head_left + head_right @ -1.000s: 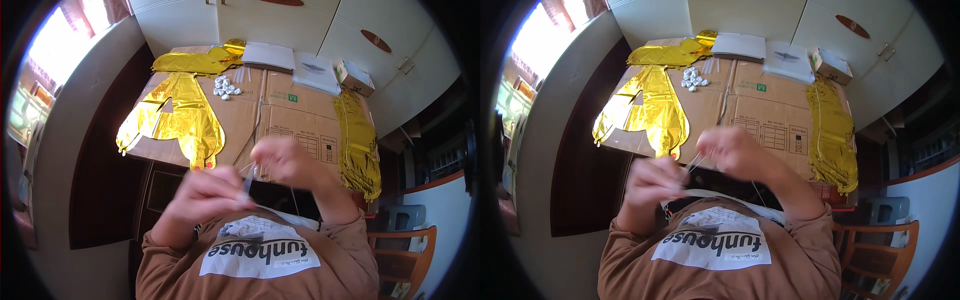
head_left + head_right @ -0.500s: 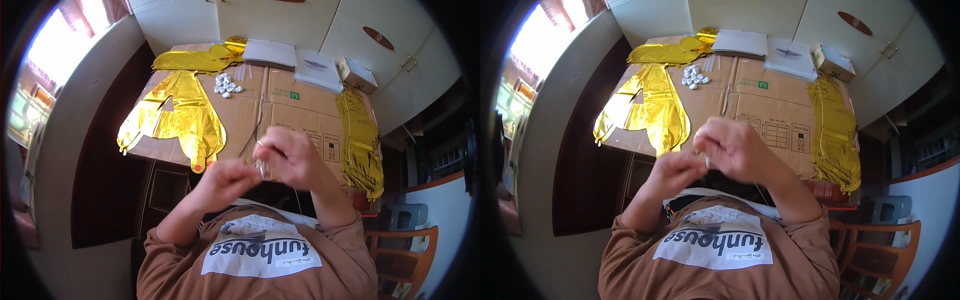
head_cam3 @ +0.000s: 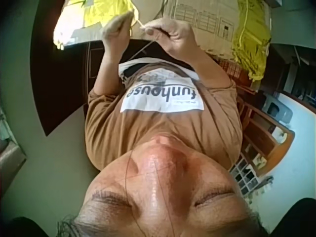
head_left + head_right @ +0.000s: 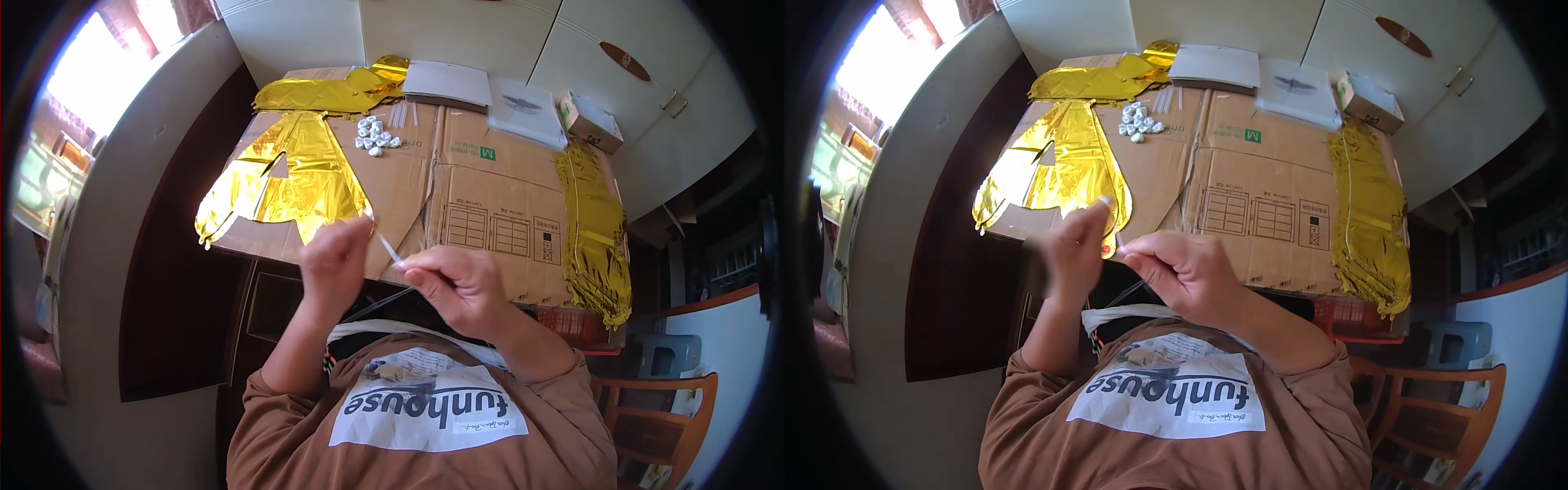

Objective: The recorder is tying white strings to several gold-colored foil letter balloons on a cardboard-covered workbench.

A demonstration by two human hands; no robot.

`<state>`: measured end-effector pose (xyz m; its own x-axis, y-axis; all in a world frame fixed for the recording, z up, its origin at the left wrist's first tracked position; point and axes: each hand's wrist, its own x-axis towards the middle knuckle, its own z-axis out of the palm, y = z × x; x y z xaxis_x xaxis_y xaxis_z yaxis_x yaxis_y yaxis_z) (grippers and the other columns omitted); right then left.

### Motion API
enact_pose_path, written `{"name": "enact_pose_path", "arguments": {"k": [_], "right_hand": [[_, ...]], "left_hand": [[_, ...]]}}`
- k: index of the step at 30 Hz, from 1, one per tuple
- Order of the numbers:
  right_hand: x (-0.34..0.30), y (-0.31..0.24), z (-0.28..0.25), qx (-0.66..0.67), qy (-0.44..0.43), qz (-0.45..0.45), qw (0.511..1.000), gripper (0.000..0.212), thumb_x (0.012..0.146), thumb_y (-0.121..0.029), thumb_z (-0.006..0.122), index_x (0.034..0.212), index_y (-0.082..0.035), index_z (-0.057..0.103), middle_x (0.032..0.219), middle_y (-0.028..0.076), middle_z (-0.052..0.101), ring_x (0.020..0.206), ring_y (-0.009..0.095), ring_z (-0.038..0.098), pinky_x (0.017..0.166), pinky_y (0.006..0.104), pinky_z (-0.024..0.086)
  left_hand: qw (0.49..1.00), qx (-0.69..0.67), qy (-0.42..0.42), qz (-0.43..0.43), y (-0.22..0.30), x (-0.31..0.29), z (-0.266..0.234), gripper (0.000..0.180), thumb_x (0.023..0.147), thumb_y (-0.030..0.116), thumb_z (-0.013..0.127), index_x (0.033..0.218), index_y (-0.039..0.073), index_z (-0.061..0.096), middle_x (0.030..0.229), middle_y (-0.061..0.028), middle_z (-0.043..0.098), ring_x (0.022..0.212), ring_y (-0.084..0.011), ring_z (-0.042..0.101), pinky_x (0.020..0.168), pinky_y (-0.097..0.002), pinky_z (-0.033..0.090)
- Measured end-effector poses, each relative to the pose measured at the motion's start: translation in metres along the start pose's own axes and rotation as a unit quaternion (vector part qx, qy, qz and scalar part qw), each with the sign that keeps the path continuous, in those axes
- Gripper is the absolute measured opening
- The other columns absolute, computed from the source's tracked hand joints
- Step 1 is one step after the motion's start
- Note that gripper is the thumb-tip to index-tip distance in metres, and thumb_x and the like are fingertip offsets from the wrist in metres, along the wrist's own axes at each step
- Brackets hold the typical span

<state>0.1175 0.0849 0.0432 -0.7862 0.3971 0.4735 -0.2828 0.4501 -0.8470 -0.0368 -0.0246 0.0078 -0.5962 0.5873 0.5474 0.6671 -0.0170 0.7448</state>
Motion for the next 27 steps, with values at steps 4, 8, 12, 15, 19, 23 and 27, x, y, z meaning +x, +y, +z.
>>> {"name": "enact_pose_path", "arguments": {"k": [4,8,12,15,19,23,27], "right_hand": [[0.024,0.006,-0.026,-0.053,0.019,0.006,0.998,0.008,0.088,-0.011,0.064,0.088,-0.003,0.065,0.072,0.008,0.065,0.066,0.016,0.062,0.058,0.028,0.048],[0.006,0.025,-0.018,-0.01,-0.137,0.043,0.99,0.011,0.09,-0.012,0.06,0.085,-0.002,0.062,0.07,0.01,0.063,0.06,0.016,0.06,0.055,0.0282,0.046],[0.012,-0.001,-0.026,-0.02,-0.124,0.032,0.992,0.014,0.09,-0.014,0.06,0.082,-0.003,0.059,0.067,0.012,0.059,0.059,0.023,0.059,0.057,0.034,0.045],[0.018,0.011,-0.033,-0.038,-0.087,0.026,0.995,0.015,0.09,-0.014,0.06,0.082,-0.002,0.059,0.069,0.012,0.059,0.062,0.023,0.059,0.059,0.0334,0.046],[0.001,0.019,-0.02,-0.065,-0.189,-0.022,0.98,0.011,0.091,-0.01,0.059,0.082,-0.002,0.061,0.072,0.005,0.06,0.067,0.013,0.057,0.06,0.0278,0.045],[0.015,0.004,-0.041,0.047,-0.104,0.056,0.992,0.011,0.088,-0.011,0.063,0.081,-0.003,0.06,0.071,0.006,0.059,0.068,0.015,0.058,0.061,0.0289,0.046],[0.0,0.01,-0.023,-0.02,-0.263,-0.016,0.965,0.011,0.089,-0.008,0.061,0.08,-0.002,0.059,0.07,0.009,0.059,0.065,0.022,0.058,0.061,0.032,0.046]], "left_hand": [[0.922,-0.249,-0.291,-0.056,0.017,-0.016,-0.013,0.008,0.085,0.004,0.066,0.092,0.001,0.07,0.075,-0.0085,0.067,0.069,-0.0124,0.062,0.062,-0.025,0.046],[0.815,-0.531,-0.128,-0.192,0.021,-0.003,-0.016,0.017,0.089,0.006,0.064,0.102,-0.004,0.068,0.086,-0.0055,0.068,0.075,-0.0064,0.061,0.067,-0.0205,0.047],[0.953,-0.214,-0.164,-0.14,0.004,-0.016,0.001,0.015,0.089,0.005,0.064,0.102,0.0,0.07,0.084,-0.0024,0.068,0.075,-0.0057,0.059,0.068,-0.0197,0.047],[0.833,-0.426,-0.33,-0.128,0.021,-0.013,-0.019,0.016,0.088,0.007,0.066,0.101,-0.003,0.069,0.08,-0.0043,0.067,0.07,-0.0074,0.059,0.062,-0.021,0.046],[0.931,-0.307,-0.089,-0.177,0.016,0.002,-0.004,0.016,0.091,0.006,0.063,0.102,-0.003,0.068,0.073,0.0019,0.059,0.066,-0.0036,0.05,0.058,-0.0179,0.04],[0.855,-0.377,-0.331,-0.129,0.026,-0.016,-0.008,0.014,0.09,0.008,0.064,0.097,-0.003,0.07,0.085,-0.0056,0.069,0.071,-0.0068,0.058,0.062,-0.021,0.045],[0.766,-0.577,-0.182,-0.219,0.019,0.011,-0.018,0.018,0.09,0.01,0.063,0.1,-0.005,0.068,0.074,-0.0012,0.062,0.064,-0.0061,0.053,0.061,-0.0208,0.044]]}}
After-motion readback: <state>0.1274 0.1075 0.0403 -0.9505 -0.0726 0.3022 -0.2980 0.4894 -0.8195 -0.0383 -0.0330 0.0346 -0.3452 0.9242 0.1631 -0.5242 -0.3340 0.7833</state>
